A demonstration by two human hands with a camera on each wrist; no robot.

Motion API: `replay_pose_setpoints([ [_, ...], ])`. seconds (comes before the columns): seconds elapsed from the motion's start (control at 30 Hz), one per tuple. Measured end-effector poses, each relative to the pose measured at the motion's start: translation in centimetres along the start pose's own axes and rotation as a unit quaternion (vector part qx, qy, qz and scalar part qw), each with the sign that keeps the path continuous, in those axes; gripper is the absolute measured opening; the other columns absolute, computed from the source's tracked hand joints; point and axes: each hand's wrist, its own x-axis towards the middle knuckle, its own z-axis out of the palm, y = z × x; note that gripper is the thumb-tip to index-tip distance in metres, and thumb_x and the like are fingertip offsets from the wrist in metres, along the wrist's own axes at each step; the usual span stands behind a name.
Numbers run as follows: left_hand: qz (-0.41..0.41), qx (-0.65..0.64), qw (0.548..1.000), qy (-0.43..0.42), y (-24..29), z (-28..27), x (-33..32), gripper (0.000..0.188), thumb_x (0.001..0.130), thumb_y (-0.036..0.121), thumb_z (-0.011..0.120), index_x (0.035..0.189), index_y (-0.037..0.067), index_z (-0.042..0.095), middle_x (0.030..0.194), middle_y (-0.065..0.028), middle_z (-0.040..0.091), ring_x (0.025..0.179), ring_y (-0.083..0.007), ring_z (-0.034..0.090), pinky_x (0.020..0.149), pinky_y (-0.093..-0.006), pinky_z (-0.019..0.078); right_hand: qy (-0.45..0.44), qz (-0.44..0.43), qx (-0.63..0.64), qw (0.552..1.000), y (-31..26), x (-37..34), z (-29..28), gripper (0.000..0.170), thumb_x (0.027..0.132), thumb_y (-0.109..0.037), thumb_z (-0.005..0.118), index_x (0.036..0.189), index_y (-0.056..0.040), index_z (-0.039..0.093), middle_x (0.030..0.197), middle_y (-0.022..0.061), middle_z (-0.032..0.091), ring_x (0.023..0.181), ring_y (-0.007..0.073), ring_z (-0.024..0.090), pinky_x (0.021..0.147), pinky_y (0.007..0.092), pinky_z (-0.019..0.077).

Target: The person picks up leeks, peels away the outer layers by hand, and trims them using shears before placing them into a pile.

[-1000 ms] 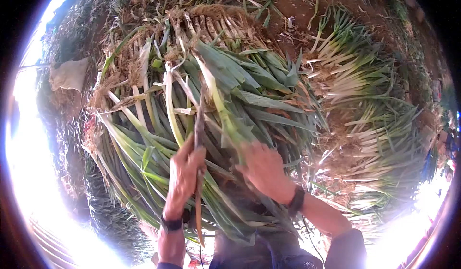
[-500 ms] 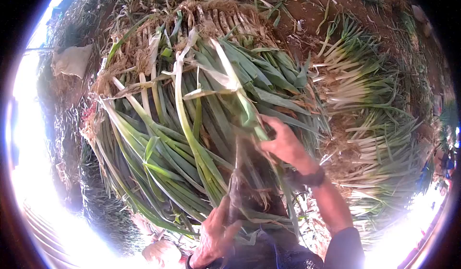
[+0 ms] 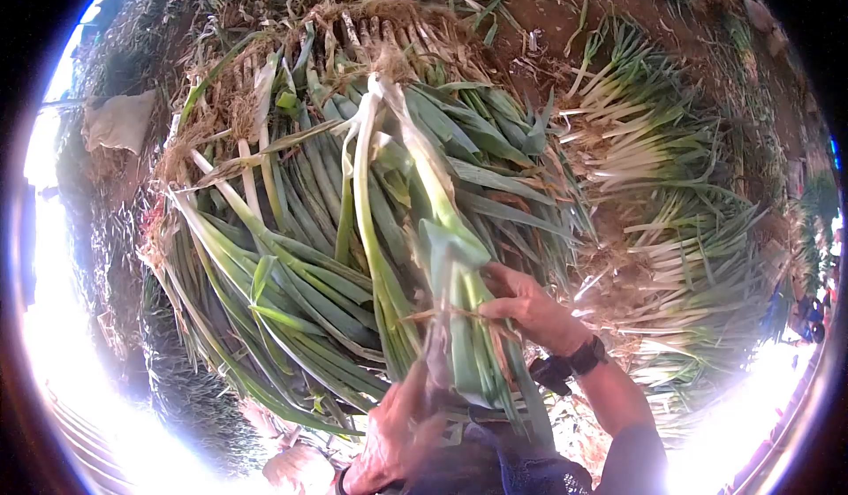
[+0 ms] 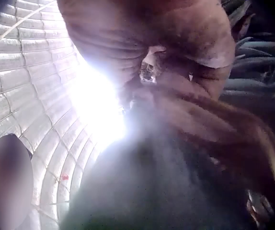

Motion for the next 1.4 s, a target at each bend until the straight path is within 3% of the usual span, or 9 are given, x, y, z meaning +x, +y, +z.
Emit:
replay_pose_setpoints([
  [0.3, 0.084, -0.018, 0.996, 0.032, 1.6, -3.0, 2.6, 0.069, 0.088, 0.017, 0.068, 0.148, -0.009, 0.047, 0.108, -0.0274, 0.068, 0.088, -0.0321, 0.069, 0.082, -0.0362, 0.0555, 0.030, -0.017, -0.022, 0.999, 0.1, 0.7, -0.1, 0.071, 0.087, -0.016, 0.072, 0.150, 0.0064, 0.046, 0.141, 0.0124, 0.058, 0.126, 0.0174, 0.056, 0.107, 0.0293, 0.0448],
  [0.37, -0.027, -0.131, 0.991, 0.020, 2.7, -4.0, 3.6, 0.066, 0.089, 0.015, 0.063, 0.150, -0.005, 0.048, 0.097, -0.0171, 0.068, 0.083, -0.0215, 0.066, 0.076, -0.0304, 0.0533, 0.033, -0.008, -0.066, 0.997, -1.3, 0.8, 0.8, 0.069, 0.087, -0.015, 0.072, 0.149, 0.0055, 0.048, 0.136, 0.0118, 0.061, 0.122, 0.0169, 0.058, 0.105, 0.0293, 0.0458],
  [0.47, -0.005, -0.055, 0.997, -0.045, 1.7, -5.5, 5.3, 0.069, 0.094, 0.029, 0.064, 0.150, -0.007, 0.044, 0.110, -0.0296, 0.067, 0.098, -0.0392, 0.069, 0.089, -0.0423, 0.0538, 0.044, 0.012, -0.137, 0.990, -1.0, 1.1, 1.1, 0.067, 0.086, -0.016, 0.072, 0.146, 0.0037, 0.051, 0.133, 0.0103, 0.065, 0.113, 0.0160, 0.061, 0.102, 0.0278, 0.0461],
  [0.77, -0.076, -0.175, 0.981, -0.022, 3.6, -6.0, 5.1, 0.062, 0.096, 0.024, 0.059, 0.146, -0.009, 0.046, 0.114, -0.0288, 0.065, 0.094, -0.0325, 0.069, 0.086, -0.0363, 0.0531, 0.121, -0.019, -0.297, 0.947, -2.6, 0.8, 3.6, 0.097, 0.083, -0.014, 0.075, 0.165, -0.0073, 0.023, 0.138, 0.0203, 0.063, 0.124, 0.0283, 0.061, 0.110, 0.0346, 0.0430],
  [1.0, -0.107, -0.169, 0.980, -0.018, 4.4, -7.0, 8.6, 0.059, 0.097, 0.023, 0.059, 0.146, -0.007, 0.048, 0.104, -0.0251, 0.069, 0.091, -0.0327, 0.070, 0.085, -0.0396, 0.0531, 0.082, -0.011, -0.238, 0.968, -2.4, 3.1, 2.7, 0.088, 0.088, -0.024, 0.075, 0.161, -0.0006, 0.030, 0.153, 0.0201, 0.048, 0.134, 0.0262, 0.052, 0.115, 0.0346, 0.0384],
  [1.13, 0.102, -0.011, 0.991, 0.088, 1.9, -7.4, 16.1, 0.031, 0.096, 0.023, 0.057, 0.116, 0.001, 0.067, 0.091, -0.0230, 0.062, 0.081, -0.0276, 0.065, 0.073, -0.0407, 0.0533, 0.039, -0.011, -0.234, 0.971, -3.1, 3.9, 2.5, 0.072, 0.089, -0.023, 0.074, 0.151, 0.0021, 0.046, 0.135, 0.0189, 0.062, 0.119, 0.0236, 0.058, 0.105, 0.0352, 0.0449],
  [1.2, 0.276, 0.166, 0.936, 0.142, -0.2, -8.5, 21.1, 0.034, 0.097, 0.027, 0.055, 0.111, -0.003, 0.061, 0.084, -0.0271, 0.064, 0.074, -0.0411, 0.066, 0.069, -0.0455, 0.0535, 0.051, -0.032, -0.262, 0.963, -2.1, 4.6, 1.8, 0.070, 0.088, -0.022, 0.074, 0.149, 0.0017, 0.049, 0.133, 0.0184, 0.064, 0.118, 0.0241, 0.059, 0.105, 0.0352, 0.0452],
  [1.3, 0.057, -0.112, 0.986, 0.113, 1.0, -10.1, 24.6, 0.050, 0.096, 0.038, 0.053, 0.121, -0.005, 0.061, 0.083, -0.0225, 0.064, 0.074, -0.0300, 0.064, 0.072, -0.0433, 0.0513, 0.093, -0.062, -0.327, 0.938, -1.4, 4.9, 2.0, 0.069, 0.083, -0.020, 0.076, 0.147, -0.0032, 0.055, 0.141, 0.0180, 0.059, 0.127, 0.0283, 0.057, 0.107, 0.0376, 0.0450],
  [1.4, 0.037, -0.133, 0.987, 0.080, 0.3, -10.7, 21.6, 0.056, 0.095, 0.038, 0.055, 0.131, -0.005, 0.059, 0.086, -0.0189, 0.065, 0.078, -0.0234, 0.061, 0.076, -0.0392, 0.0511, 0.121, -0.122, -0.312, 0.935, -2.2, 4.0, 3.1, 0.072, 0.082, -0.019, 0.076, 0.149, -0.0069, 0.054, 0.157, 0.0179, 0.043, 0.140, 0.0301, 0.048, 0.112, 0.0390, 0.0420],
])
